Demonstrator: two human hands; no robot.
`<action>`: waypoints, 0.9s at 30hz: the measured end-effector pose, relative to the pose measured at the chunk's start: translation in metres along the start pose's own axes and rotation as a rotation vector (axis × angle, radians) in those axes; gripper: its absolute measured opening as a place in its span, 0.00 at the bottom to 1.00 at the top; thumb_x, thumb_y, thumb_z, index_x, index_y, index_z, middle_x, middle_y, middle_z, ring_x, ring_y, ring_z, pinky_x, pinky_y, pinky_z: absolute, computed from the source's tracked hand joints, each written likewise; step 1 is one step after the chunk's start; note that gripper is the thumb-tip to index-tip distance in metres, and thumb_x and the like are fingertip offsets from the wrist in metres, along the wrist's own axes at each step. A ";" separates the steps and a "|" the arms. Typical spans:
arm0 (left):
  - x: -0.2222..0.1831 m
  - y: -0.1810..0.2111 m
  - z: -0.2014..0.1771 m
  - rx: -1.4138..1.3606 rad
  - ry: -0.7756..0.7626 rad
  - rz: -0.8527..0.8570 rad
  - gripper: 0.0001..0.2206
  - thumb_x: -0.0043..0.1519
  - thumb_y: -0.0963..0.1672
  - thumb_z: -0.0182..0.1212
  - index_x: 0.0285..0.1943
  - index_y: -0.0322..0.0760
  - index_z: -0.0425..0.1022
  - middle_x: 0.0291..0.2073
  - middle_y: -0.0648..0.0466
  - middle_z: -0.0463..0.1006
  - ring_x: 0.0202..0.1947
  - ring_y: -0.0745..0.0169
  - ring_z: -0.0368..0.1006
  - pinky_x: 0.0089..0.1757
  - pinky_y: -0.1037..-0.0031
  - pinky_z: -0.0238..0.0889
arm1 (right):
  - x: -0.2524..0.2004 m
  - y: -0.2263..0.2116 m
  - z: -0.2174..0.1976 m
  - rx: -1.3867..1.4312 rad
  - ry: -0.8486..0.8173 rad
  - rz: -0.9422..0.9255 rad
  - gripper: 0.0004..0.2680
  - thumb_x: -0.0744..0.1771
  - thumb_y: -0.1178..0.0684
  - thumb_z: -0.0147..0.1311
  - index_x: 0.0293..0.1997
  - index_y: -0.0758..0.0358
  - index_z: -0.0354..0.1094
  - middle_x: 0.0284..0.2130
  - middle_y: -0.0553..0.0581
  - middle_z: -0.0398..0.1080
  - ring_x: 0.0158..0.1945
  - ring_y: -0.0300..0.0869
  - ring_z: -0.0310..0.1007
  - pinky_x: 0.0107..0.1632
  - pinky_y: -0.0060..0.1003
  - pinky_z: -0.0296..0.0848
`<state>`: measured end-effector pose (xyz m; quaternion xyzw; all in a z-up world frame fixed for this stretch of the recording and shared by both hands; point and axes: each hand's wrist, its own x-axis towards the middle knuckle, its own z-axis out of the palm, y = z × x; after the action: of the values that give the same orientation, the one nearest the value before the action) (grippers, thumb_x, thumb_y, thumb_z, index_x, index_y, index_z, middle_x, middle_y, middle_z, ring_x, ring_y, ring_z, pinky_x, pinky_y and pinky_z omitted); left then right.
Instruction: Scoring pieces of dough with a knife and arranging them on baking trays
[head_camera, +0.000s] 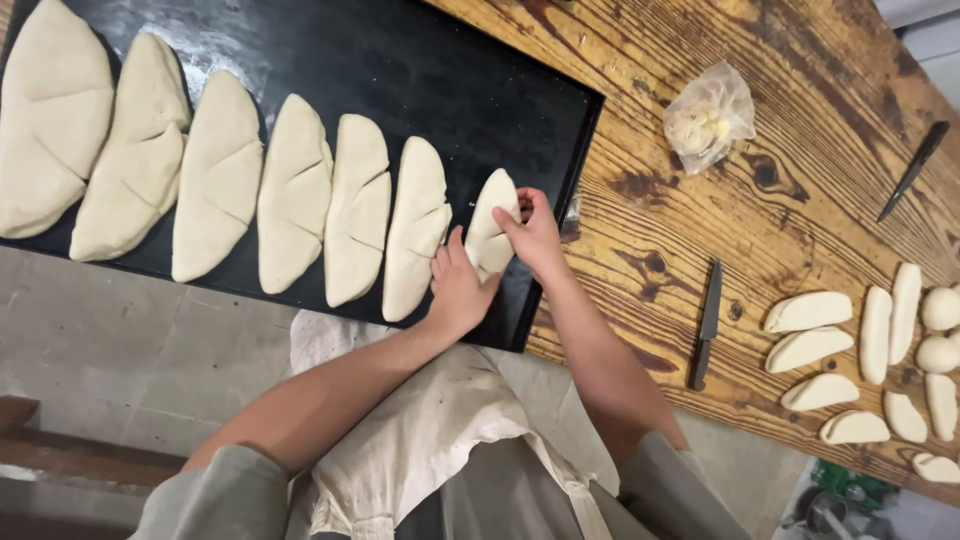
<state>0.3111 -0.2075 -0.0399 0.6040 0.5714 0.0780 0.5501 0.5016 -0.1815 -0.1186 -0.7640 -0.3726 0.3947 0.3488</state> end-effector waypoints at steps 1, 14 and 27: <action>0.006 0.001 0.004 -0.017 0.087 -0.017 0.44 0.55 0.45 0.70 0.79 0.37 0.45 0.60 0.41 0.62 0.61 0.34 0.62 0.56 0.42 0.63 | -0.002 -0.005 -0.002 0.124 -0.016 -0.018 0.20 0.64 0.53 0.69 0.57 0.66 0.65 0.42 0.56 0.66 0.41 0.41 0.74 0.43 0.32 0.77; -0.039 0.008 -0.018 0.224 0.289 0.374 0.41 0.52 0.43 0.66 0.76 0.27 0.52 0.67 0.30 0.53 0.67 0.25 0.56 0.63 0.46 0.56 | 0.021 0.000 0.012 0.247 -0.190 -0.163 0.18 0.65 0.55 0.68 0.60 0.61 0.67 0.47 0.58 0.71 0.47 0.42 0.75 0.48 0.37 0.80; -0.033 -0.034 -0.040 0.493 -0.061 1.020 0.23 0.67 0.53 0.51 0.68 0.42 0.69 0.62 0.47 0.70 0.67 0.47 0.64 0.63 0.55 0.55 | -0.104 0.010 -0.070 0.044 0.291 -0.170 0.14 0.70 0.57 0.56 0.62 0.68 0.64 0.49 0.66 0.71 0.52 0.53 0.76 0.51 0.43 0.77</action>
<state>0.2506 -0.2185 -0.0326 0.9161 0.1924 0.1808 0.3018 0.5225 -0.2906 -0.0595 -0.7710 -0.3727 0.2570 0.4479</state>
